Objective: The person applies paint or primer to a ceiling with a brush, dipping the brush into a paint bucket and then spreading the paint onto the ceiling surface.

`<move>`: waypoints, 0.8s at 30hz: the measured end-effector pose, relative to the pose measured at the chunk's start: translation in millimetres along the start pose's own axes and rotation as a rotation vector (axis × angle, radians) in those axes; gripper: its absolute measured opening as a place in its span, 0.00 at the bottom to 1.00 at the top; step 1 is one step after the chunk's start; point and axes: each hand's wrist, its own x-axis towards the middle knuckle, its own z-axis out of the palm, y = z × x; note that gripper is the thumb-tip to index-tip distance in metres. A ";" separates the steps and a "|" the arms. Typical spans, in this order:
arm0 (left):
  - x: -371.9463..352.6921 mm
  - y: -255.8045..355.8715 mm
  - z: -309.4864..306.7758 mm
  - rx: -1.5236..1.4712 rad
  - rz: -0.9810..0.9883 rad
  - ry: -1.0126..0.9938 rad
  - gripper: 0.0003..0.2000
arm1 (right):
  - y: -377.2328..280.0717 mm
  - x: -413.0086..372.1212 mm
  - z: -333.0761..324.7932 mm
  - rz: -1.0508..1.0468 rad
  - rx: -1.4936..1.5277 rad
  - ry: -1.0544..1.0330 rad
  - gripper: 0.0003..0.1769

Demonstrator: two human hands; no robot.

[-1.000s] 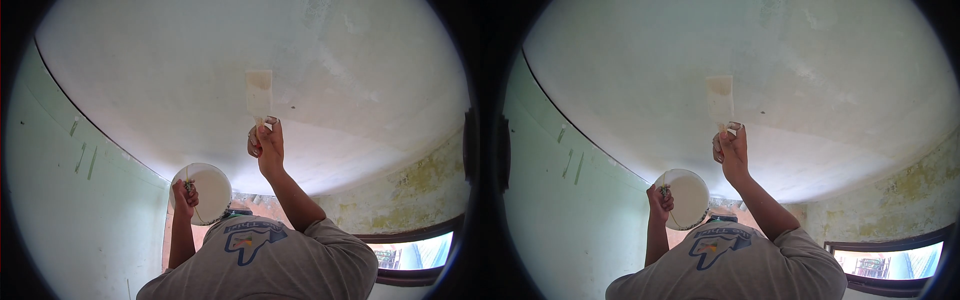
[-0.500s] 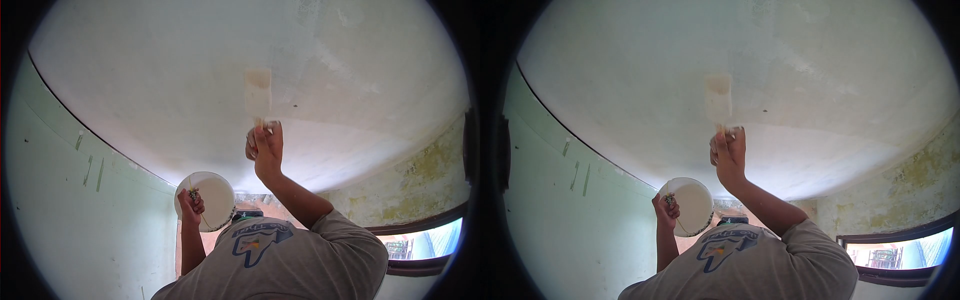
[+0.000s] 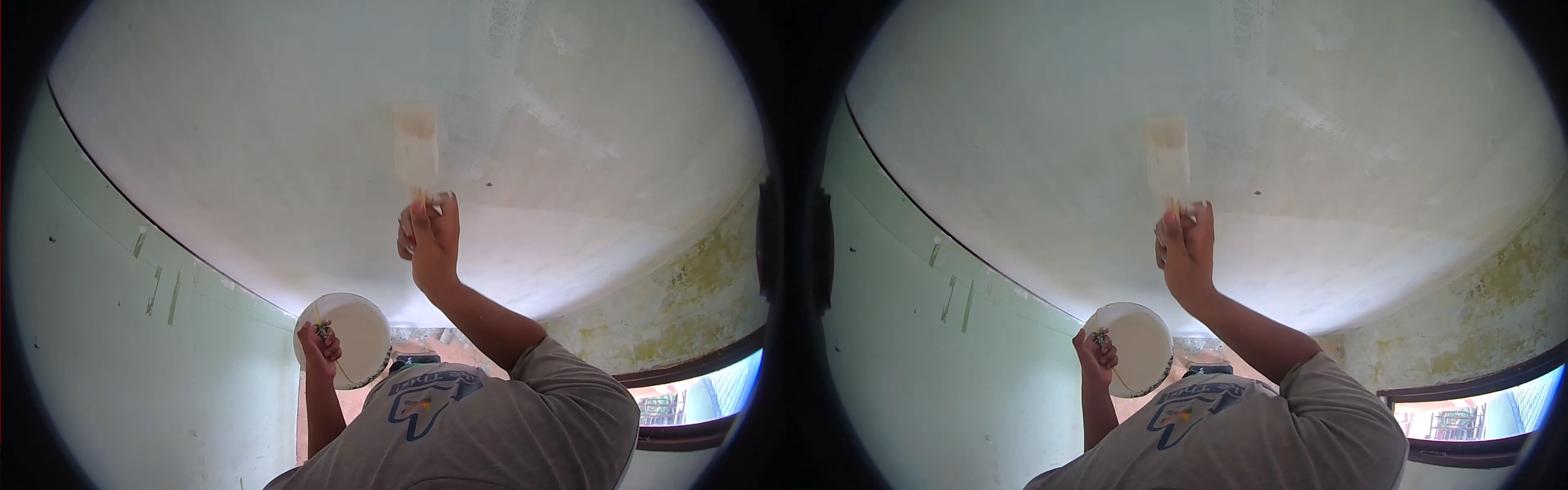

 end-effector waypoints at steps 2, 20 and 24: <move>0.5 -1.9 2.3 -0.009 -0.005 0.007 0.28 | -0.7 5.1 0.8 -0.020 0.026 -0.003 0.10; 2.9 3.0 0.9 -0.013 -0.028 -0.004 0.27 | -1.0 -26.1 -8.2 0.066 -0.118 0.066 0.11; -0.1 2.5 2.6 0.001 -0.033 0.012 0.27 | -16.6 -6.9 3.8 -0.066 -0.088 -0.033 0.12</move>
